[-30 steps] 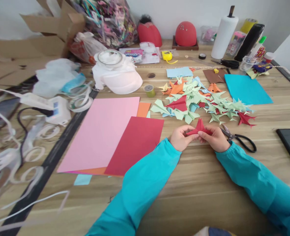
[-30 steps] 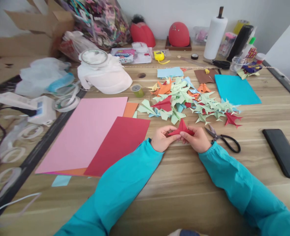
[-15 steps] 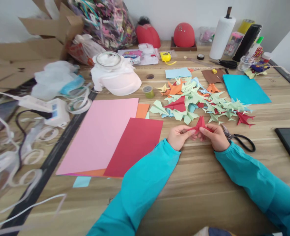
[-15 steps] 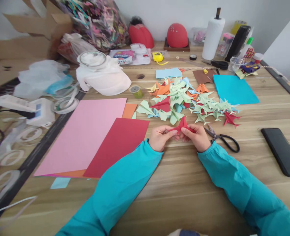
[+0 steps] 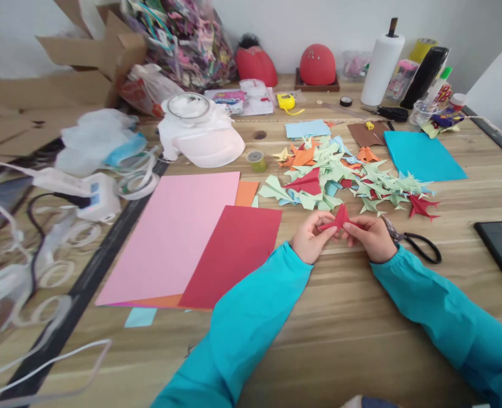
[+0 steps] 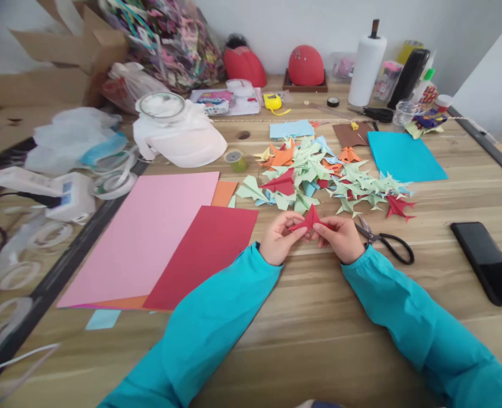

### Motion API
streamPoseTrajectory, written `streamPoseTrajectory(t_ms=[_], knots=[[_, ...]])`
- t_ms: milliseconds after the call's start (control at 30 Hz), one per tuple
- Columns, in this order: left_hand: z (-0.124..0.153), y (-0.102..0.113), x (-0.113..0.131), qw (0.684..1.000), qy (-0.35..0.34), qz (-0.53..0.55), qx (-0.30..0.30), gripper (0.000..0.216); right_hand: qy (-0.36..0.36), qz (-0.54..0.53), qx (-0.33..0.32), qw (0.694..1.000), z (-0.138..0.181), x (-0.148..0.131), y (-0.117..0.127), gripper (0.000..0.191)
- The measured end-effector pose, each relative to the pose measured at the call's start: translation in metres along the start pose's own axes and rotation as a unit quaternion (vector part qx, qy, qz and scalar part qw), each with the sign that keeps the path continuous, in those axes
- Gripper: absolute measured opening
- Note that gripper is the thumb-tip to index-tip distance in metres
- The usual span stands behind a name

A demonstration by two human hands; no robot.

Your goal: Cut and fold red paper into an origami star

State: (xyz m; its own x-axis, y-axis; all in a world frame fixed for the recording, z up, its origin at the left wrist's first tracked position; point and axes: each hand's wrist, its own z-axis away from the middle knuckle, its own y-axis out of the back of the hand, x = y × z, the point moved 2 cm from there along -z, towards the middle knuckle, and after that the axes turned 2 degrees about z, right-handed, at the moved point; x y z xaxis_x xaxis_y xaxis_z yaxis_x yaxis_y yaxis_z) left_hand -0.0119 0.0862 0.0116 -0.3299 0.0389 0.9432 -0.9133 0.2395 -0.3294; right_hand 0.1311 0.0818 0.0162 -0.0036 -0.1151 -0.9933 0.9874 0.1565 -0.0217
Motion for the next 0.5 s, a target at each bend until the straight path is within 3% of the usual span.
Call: streamPoseTrajectory(t_ms=[167,333,500], knots=[[-0.0024,0.0028,-0.0049,0.999,0.011,0.016,0.034,0.029,0.008,-0.065,0.029,0.997,0.0007,-0.0016,-0.0004,0.038],[-0.0035,0.0047,-0.0071,0.999,0.012,0.011,0.034,0.028,0.040,-0.038,-0.010,0.998,0.0025,-0.0020,-0.0024,0.035],[-0.0038,0.0051,-0.0058,1.000,0.010,0.002,0.029,0.026,0.041,-0.018,-0.009,0.999,0.0018,0.0018,-0.0020,0.036]])
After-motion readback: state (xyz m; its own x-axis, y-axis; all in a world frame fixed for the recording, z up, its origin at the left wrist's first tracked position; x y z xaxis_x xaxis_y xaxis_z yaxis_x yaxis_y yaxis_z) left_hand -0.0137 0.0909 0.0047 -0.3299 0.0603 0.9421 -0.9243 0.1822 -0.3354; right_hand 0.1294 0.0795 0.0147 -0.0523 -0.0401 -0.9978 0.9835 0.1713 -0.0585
